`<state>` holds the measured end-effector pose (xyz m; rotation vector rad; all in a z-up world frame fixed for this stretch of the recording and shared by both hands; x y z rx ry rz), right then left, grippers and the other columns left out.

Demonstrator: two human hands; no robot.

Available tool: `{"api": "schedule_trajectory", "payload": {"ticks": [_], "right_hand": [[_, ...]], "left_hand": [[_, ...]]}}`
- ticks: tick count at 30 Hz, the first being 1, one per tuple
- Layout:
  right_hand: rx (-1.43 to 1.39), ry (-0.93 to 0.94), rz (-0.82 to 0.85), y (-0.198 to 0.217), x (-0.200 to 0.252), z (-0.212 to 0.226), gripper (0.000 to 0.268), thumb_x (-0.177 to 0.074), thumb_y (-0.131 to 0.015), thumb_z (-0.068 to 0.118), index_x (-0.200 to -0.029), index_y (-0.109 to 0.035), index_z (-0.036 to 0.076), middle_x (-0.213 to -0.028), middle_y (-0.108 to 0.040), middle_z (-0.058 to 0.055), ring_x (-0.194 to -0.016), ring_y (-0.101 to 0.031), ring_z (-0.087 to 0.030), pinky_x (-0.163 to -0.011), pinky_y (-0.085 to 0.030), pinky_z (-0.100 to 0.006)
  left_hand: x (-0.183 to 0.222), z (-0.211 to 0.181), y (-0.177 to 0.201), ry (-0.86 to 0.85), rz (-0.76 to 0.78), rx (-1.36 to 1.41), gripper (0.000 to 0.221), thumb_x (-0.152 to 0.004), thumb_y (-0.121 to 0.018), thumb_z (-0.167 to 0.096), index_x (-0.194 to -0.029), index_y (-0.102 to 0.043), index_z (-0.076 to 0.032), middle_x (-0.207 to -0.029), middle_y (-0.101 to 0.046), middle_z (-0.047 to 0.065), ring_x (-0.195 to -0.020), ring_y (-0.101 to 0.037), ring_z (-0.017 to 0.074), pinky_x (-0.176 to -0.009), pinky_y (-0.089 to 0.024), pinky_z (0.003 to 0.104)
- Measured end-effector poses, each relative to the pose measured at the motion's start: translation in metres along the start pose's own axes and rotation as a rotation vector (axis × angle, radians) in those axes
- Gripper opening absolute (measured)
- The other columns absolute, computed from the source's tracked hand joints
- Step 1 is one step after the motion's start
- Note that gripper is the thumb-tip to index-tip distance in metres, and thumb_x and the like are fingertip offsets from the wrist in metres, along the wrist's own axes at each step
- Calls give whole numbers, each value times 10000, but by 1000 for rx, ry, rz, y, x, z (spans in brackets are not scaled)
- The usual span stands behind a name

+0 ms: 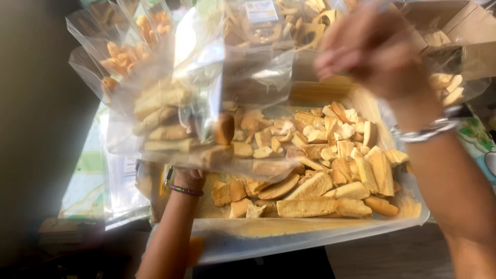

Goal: The person packs rectangular biscuit pieces from a large plastic bin into clear plastic bags. They repeatedly pick up pieces by hand, place them into a bag held open in the other hand, and set the filled bag aside on the table.

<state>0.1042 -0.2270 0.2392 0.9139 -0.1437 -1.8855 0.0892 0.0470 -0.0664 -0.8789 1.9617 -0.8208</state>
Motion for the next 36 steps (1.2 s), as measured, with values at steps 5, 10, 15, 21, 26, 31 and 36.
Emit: {"api": "schedule_trajectory", "payload": {"ticks": [5,10,15,21,26,31,36], "right_hand": [[166,-922,300,-101,141,-180,579,-929,-626,255,-1454,-399,162,-1436,-457,-96,-1263,-453,-197,-979,-449,-391],[531,-1136,689,-128,163,-189,326,-973,-504,357,-1164,-626,124,-1176,-684,-81,-1089,-668,-191,-957,-566,-312],[299,-1121,48,-28,117,-126,379,-921,-496,231,-1299,-522,205,-1039,-691,-18,-876,-742,-157,-801,-619,-293],[334,-314,-515,55,86,1,118,-1034,-616,21,-1139,-662,48,-1171,-670,-140,-973,-693,-165,-879,-623,-254],[267,-445,-683,57,58,33,137,-962,-608,43,-1062,-700,28,-1107,-696,-147,-807,-651,-196,-607,-525,-217],[325,-111,-58,-6,-10,28,78,-922,-651,9,-981,-701,-1,-1139,-700,-153,-1122,-707,-228,-902,-584,-310],[139,-342,122,-46,-37,-19,178,-830,-690,99,-1004,-688,61,-1014,-750,-124,-960,-705,-192,-842,-618,-299]], "left_hand": [[-1,14,39,543,81,428,576,-1058,-445,-545,-1338,-422,-43,-1357,-463,232,-1237,-542,336,-991,-522,463],[25,-13,-15,1285,409,1056,549,-977,-576,-405,-1247,-527,70,-1245,-590,316,-1109,-656,426,-840,-632,446],[16,-32,-38,1183,334,1005,633,-997,-531,-487,-1307,-484,62,-1253,-581,308,-1079,-656,425,-799,-639,461],[9,-38,-50,1129,282,1058,719,-983,-484,-566,-1330,-453,63,-1255,-577,309,-1073,-656,433,-777,-644,447],[11,-41,-60,1180,306,1037,770,-971,-444,-597,-1320,-420,89,-1221,-570,337,-1029,-663,442,-755,-643,449],[20,-29,-52,1228,266,976,777,-1008,-389,-569,-1310,-378,147,-1174,-546,390,-973,-673,455,-728,-644,442],[31,-14,-37,1352,193,927,727,-1015,-365,-594,-1249,-339,94,-1146,-525,323,-962,-681,417,-737,-642,485]]}}
Point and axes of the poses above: each hand's wrist, its own x-axis away from the middle knuckle, its own y-axis out of the back of the hand, z = x × y, the point moved 6 cm from there along -x, towards the middle knuckle
